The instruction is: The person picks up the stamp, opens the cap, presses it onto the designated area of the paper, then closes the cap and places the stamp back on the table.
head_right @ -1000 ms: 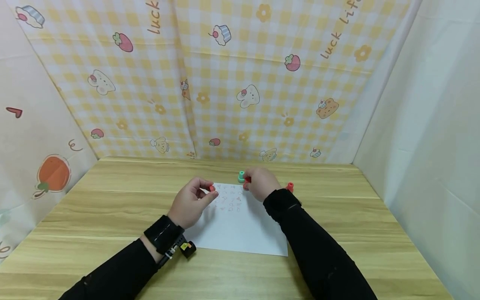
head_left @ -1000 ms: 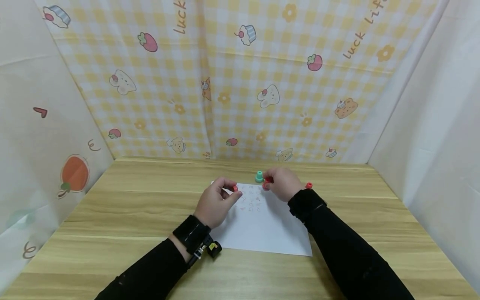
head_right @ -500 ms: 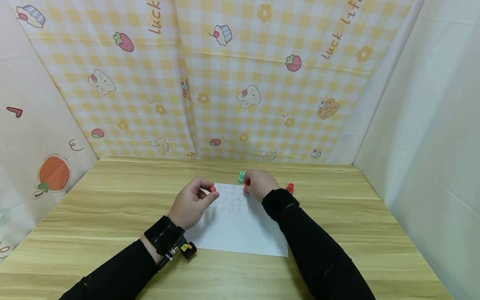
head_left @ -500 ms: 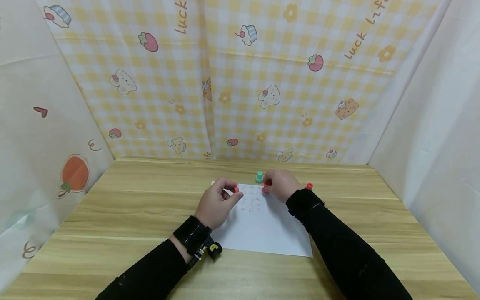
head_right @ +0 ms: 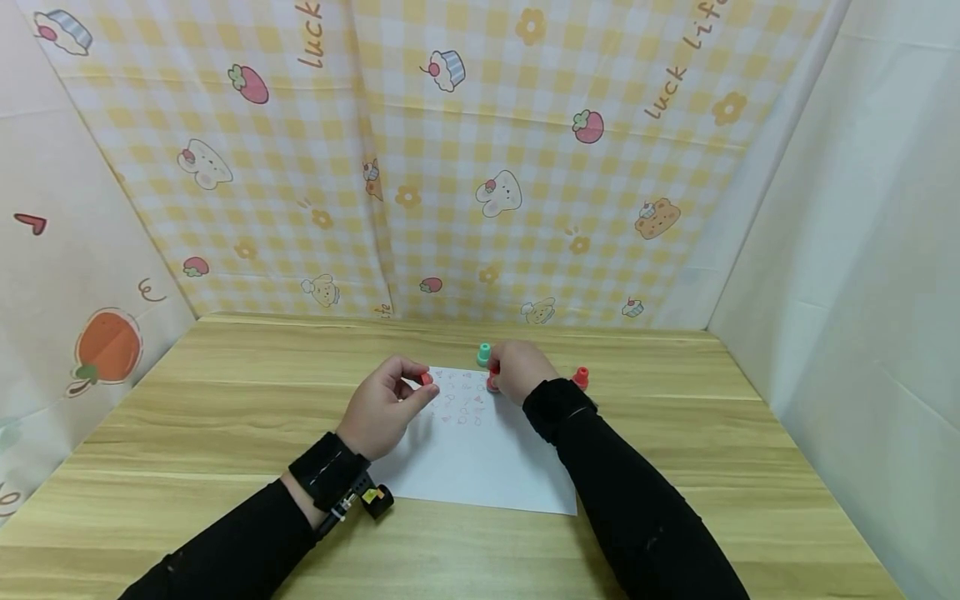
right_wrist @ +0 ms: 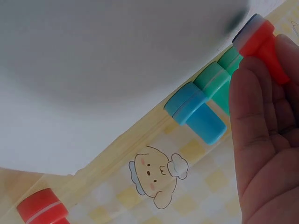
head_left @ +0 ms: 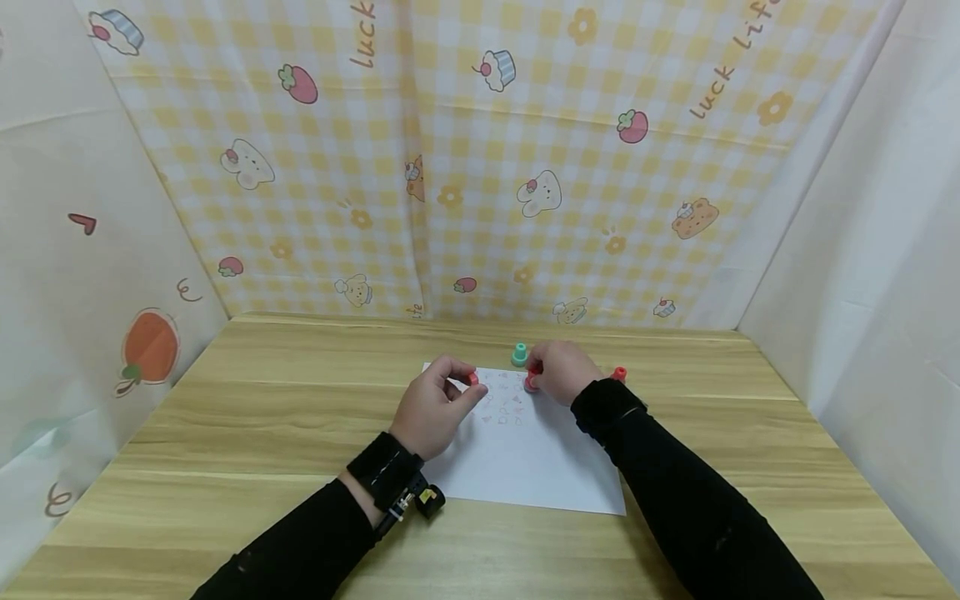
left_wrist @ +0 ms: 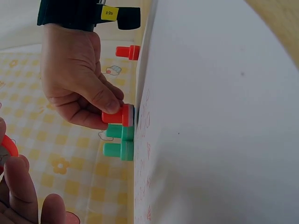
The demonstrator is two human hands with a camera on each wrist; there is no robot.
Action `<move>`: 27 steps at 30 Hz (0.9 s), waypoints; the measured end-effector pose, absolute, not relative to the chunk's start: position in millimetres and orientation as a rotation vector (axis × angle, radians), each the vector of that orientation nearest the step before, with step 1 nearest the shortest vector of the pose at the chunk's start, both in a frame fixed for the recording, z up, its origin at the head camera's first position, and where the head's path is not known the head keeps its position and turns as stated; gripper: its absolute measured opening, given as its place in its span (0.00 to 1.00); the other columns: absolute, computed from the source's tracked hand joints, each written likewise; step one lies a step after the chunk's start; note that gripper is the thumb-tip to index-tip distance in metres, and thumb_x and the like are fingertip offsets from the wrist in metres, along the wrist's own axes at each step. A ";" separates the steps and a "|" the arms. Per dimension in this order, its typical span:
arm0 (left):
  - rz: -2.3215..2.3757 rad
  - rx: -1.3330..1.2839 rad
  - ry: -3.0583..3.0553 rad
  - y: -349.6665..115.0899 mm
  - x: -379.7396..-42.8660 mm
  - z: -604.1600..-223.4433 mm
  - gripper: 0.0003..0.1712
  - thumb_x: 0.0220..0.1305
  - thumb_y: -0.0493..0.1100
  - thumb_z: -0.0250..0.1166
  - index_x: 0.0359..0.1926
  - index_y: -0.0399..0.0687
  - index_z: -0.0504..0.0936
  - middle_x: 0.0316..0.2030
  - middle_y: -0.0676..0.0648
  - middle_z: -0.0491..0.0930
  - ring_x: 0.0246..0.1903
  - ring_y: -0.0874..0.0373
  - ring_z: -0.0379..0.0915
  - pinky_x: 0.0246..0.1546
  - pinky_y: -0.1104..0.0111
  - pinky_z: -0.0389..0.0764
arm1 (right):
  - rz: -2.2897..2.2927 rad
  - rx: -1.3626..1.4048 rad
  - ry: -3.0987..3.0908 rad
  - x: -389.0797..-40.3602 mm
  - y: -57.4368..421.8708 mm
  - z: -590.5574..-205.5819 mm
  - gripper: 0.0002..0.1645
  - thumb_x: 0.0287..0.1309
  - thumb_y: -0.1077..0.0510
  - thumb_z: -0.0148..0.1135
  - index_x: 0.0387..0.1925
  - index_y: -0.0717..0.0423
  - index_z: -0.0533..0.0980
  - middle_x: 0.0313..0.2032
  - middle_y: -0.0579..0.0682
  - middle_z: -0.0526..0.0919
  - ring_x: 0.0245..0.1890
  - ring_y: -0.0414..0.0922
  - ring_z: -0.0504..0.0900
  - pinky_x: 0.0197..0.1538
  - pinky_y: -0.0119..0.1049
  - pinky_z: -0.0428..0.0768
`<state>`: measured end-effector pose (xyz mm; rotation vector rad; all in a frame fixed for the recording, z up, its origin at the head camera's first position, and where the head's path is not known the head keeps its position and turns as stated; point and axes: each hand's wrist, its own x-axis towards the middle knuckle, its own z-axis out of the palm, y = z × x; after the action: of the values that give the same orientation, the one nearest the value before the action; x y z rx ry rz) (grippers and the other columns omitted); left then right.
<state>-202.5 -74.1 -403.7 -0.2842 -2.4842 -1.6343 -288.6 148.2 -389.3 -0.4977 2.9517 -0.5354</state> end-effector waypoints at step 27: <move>-1.623 -0.269 -2.507 -73.6 -200.7 -402.4 0.14 0.69 0.44 0.73 0.51 0.46 0.82 0.44 0.49 0.83 0.29 0.57 0.74 0.26 0.73 0.74 | -0.544 -0.492 2.942 -288.5 145.8 -392.7 0.03 0.63 0.61 0.74 0.39 0.55 0.88 0.33 0.48 0.85 0.35 0.46 0.78 0.45 0.37 0.82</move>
<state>-200.7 -73.6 -402.4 -0.2689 -2.5070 -1.6227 -288.5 145.8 -392.7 -0.4917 2.9421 -0.5442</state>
